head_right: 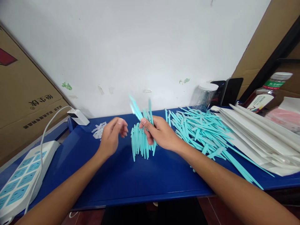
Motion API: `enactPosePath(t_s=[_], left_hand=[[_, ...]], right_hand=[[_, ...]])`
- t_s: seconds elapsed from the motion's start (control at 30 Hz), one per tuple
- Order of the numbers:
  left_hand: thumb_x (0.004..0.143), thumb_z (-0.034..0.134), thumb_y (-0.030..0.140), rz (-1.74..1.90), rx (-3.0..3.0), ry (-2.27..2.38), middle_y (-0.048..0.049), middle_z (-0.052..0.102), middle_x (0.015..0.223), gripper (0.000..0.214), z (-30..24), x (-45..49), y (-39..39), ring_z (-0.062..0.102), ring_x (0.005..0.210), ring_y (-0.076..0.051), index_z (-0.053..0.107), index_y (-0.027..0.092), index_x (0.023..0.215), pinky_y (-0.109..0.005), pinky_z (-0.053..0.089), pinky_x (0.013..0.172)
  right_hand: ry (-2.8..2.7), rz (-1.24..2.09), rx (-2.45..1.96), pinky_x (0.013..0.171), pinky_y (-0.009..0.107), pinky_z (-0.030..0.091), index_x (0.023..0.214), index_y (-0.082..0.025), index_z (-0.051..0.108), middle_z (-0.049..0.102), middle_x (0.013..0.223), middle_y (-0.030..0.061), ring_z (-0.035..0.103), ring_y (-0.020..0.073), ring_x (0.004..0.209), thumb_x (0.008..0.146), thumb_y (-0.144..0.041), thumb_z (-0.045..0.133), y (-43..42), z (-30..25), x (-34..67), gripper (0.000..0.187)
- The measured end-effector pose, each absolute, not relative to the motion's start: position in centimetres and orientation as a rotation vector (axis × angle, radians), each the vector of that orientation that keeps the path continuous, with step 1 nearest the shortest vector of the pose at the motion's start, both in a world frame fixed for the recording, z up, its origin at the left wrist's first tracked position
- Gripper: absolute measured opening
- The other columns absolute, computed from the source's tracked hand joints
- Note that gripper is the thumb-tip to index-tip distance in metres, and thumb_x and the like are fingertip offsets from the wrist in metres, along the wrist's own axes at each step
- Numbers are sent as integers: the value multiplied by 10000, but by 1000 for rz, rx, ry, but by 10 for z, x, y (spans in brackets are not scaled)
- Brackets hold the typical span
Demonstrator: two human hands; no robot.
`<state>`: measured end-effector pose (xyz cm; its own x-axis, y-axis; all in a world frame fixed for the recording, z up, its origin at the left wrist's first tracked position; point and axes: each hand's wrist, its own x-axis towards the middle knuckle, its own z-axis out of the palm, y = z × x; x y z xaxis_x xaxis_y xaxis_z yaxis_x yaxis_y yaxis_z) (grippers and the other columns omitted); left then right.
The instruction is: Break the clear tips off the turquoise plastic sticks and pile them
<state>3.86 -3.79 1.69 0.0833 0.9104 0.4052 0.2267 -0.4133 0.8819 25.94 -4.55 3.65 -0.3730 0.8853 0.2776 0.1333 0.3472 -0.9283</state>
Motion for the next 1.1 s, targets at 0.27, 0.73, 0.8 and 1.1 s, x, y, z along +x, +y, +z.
enactPosePath(t_s=[0.27,0.73,0.8,1.1], left_hand=[[1001,511,666,1346,1711,1039,40,448,572,520,22,20,-21,388,468,-101,614,188,823,-247,287,452],[957,573,689,1178,1641,1054,51,355,483,587,12,15,-11,306,412,-82,544,191,648,-242,226,420],[957,575,687,1189,1638,1052,58,349,483,581,12,14,-9,299,409,-79,511,197,652,-238,237,420],[973,570,656,1113,1806,1121,48,400,498,566,13,16,-11,340,445,-88,490,196,652,-236,261,450]], right_hand=[[-2099,1081,-922,529,248,346,829,-179,660,458,592,-48,409,104,514,1039,-629,487,-42,31,264,526],[-2245,1086,-870,645,268,464,895,-190,659,656,661,-12,567,130,561,1078,-564,430,-37,32,272,475],[-2269,1188,-881,582,261,465,988,-183,653,675,685,-14,557,117,494,1071,-584,436,-38,33,273,463],[-2302,1276,-841,573,262,496,911,-200,563,706,739,-3,595,113,483,1077,-538,444,-42,32,268,395]])
